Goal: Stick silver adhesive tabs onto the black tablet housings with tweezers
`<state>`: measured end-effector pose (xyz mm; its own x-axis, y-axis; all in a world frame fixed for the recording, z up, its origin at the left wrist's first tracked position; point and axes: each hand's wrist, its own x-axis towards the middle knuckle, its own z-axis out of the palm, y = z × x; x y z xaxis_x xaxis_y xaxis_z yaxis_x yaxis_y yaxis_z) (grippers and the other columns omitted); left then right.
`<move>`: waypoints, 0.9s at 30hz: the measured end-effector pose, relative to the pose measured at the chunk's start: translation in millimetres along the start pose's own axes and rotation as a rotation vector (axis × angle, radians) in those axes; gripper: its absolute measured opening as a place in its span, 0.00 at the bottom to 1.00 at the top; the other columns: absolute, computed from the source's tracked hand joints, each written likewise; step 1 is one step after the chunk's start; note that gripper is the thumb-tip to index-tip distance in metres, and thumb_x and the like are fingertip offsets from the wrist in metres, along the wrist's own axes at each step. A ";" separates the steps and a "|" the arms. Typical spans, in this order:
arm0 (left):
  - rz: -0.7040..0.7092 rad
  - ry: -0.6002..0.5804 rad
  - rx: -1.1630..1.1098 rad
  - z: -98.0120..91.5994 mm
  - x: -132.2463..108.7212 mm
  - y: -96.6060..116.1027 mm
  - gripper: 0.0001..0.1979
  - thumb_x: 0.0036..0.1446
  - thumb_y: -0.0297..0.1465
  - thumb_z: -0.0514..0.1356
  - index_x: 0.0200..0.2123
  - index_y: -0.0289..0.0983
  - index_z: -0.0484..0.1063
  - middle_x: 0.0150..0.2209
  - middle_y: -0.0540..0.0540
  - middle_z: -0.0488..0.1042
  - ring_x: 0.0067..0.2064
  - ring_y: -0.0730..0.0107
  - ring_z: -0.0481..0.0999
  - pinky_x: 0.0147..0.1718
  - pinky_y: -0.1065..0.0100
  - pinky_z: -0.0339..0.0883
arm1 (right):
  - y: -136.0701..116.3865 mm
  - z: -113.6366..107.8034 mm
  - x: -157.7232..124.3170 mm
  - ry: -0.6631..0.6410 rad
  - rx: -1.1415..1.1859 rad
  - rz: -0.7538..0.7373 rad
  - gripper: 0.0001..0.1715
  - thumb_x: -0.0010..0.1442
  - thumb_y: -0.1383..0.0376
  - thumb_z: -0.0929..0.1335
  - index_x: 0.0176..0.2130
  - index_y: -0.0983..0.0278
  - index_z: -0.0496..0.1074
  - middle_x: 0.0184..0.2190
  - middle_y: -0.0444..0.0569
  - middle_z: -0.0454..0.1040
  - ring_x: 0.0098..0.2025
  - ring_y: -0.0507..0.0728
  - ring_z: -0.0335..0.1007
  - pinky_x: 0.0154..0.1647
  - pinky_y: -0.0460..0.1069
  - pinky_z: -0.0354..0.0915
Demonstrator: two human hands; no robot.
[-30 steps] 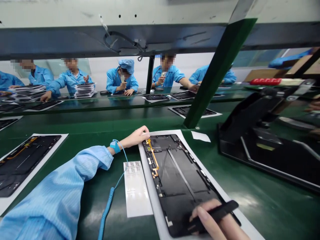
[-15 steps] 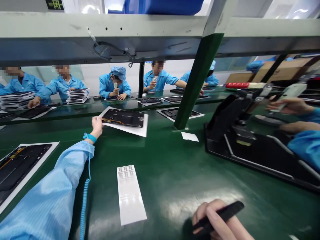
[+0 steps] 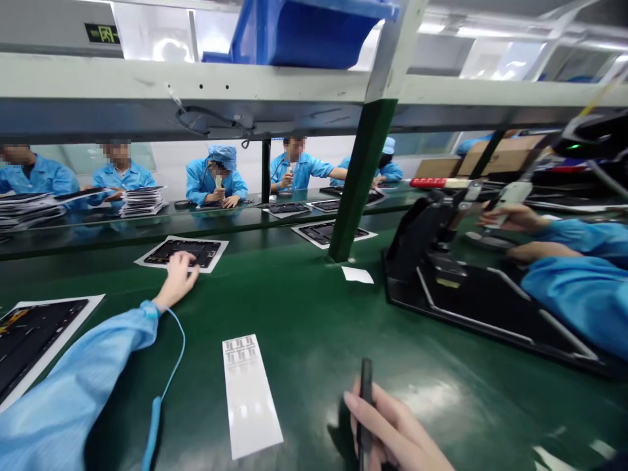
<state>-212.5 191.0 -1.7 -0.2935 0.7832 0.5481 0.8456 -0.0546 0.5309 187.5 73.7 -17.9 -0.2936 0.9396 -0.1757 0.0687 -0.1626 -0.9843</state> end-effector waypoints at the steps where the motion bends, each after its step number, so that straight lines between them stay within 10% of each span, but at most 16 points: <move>1: 0.114 -0.081 -0.031 2.3 -15.5 8.8 0.16 0.63 0.37 0.59 0.50 0.34 0.69 0.53 0.41 0.68 0.55 0.56 0.68 0.54 0.48 0.63 | -2.0 -3.1 11.5 -0.064 -0.084 0.007 0.27 0.58 0.41 0.65 0.28 0.61 0.59 0.14 0.38 0.64 0.12 0.51 0.63 0.10 0.42 0.53; 7: 0.650 -0.548 -0.212 -2.4 -98.1 68.6 0.13 0.64 0.37 0.53 0.49 0.39 0.67 0.52 0.41 0.69 0.56 0.61 0.66 0.57 0.59 0.60 | -25.1 13.4 119.6 -0.208 -0.534 -0.281 0.27 0.62 0.42 0.58 0.26 0.60 0.56 0.15 0.38 0.64 0.10 0.48 0.58 0.08 0.42 0.50; 12: 0.808 -0.741 -0.232 -3.5 -107.6 91.4 0.12 0.62 0.37 0.57 0.46 0.39 0.69 0.48 0.43 0.71 0.52 0.62 0.68 0.53 0.63 0.61 | -39.7 51.3 181.5 -0.167 -0.753 -0.558 0.20 0.69 0.58 0.62 0.27 0.65 0.63 0.20 0.39 0.64 0.22 0.49 0.65 0.24 0.45 0.64; 18: 0.768 -0.774 -0.234 -2.3 -104.2 92.0 0.11 0.63 0.35 0.56 0.46 0.37 0.70 0.48 0.40 0.71 0.52 0.60 0.68 0.54 0.61 0.60 | -39.5 66.7 182.3 -0.348 -1.087 -0.757 0.07 0.65 0.64 0.68 0.39 0.67 0.71 0.35 0.46 0.73 0.36 0.54 0.71 0.41 0.54 0.70; 27: 0.741 -0.782 -0.231 -3.0 -105.2 92.0 0.10 0.64 0.33 0.55 0.46 0.36 0.70 0.48 0.40 0.71 0.52 0.60 0.67 0.53 0.62 0.60 | -39.4 66.2 176.1 -0.364 -1.308 -0.794 0.08 0.66 0.64 0.67 0.40 0.68 0.71 0.36 0.46 0.74 0.36 0.54 0.72 0.39 0.53 0.71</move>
<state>-105.1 101.7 -8.5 0.6844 0.6799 0.2633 0.5677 -0.7236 0.3927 69.9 225.6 -11.2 -0.8461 0.5038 0.1744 0.4802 0.8622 -0.1611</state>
